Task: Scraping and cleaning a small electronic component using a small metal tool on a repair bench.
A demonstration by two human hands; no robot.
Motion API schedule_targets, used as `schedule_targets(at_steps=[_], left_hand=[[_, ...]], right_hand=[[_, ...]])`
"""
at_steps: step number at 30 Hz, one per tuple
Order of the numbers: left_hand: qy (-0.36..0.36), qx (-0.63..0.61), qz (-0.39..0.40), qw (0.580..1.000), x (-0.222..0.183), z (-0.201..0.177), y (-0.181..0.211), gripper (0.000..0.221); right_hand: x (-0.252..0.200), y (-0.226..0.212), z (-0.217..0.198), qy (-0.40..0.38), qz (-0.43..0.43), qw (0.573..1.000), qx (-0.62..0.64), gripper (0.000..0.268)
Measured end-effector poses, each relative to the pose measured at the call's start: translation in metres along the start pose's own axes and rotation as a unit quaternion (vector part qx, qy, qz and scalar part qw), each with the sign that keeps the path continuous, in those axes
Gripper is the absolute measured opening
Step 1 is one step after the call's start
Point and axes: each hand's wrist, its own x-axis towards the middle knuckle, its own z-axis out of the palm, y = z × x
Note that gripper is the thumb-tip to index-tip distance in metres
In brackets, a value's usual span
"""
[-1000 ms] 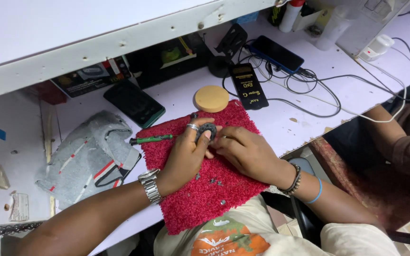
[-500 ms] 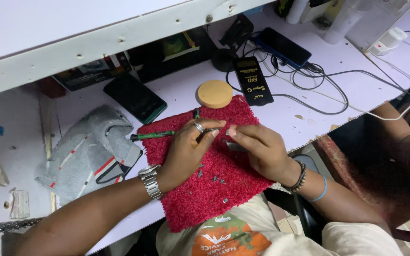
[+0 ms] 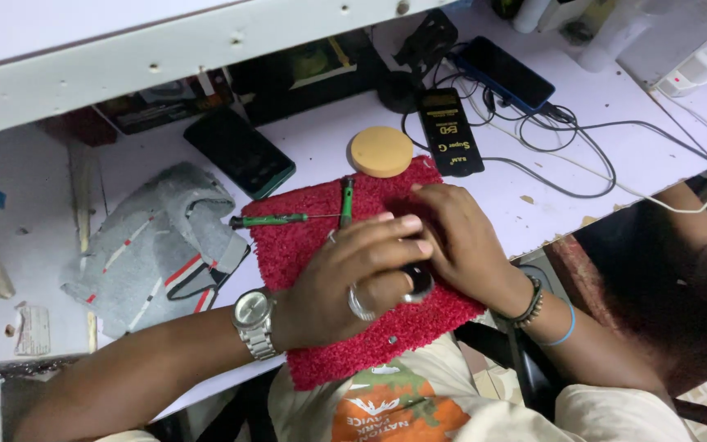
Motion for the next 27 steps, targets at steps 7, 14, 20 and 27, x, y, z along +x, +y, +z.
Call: schedule_targets(at_steps=[7, 14, 20, 27], left_hand=[[0.018, 0.150, 0.165, 0.975, 0.001, -0.002, 0.027, 0.032], [-0.082, 0.162, 0.216, 0.959, 0.008, -0.008, 0.038, 0.034], [-0.201, 0.102, 0.185, 0.956, 0.019, -0.017, 0.040, 0.053], [-0.049, 0.032, 0.077, 0.995, 0.020, -0.018, 0.044, 0.034]], right_hand=[[0.015, -0.017, -0.010, -0.046, -0.067, 0.996, -0.040, 0.021], [0.010, -0.018, -0.035, -0.092, -0.026, 0.994, -0.056, 0.023], [0.003, -0.016, -0.043, -0.051, -0.079, 0.995, -0.024, 0.021], [-0.001, -0.020, -0.059, -0.009, -0.276, 0.961, 0.011, 0.025]])
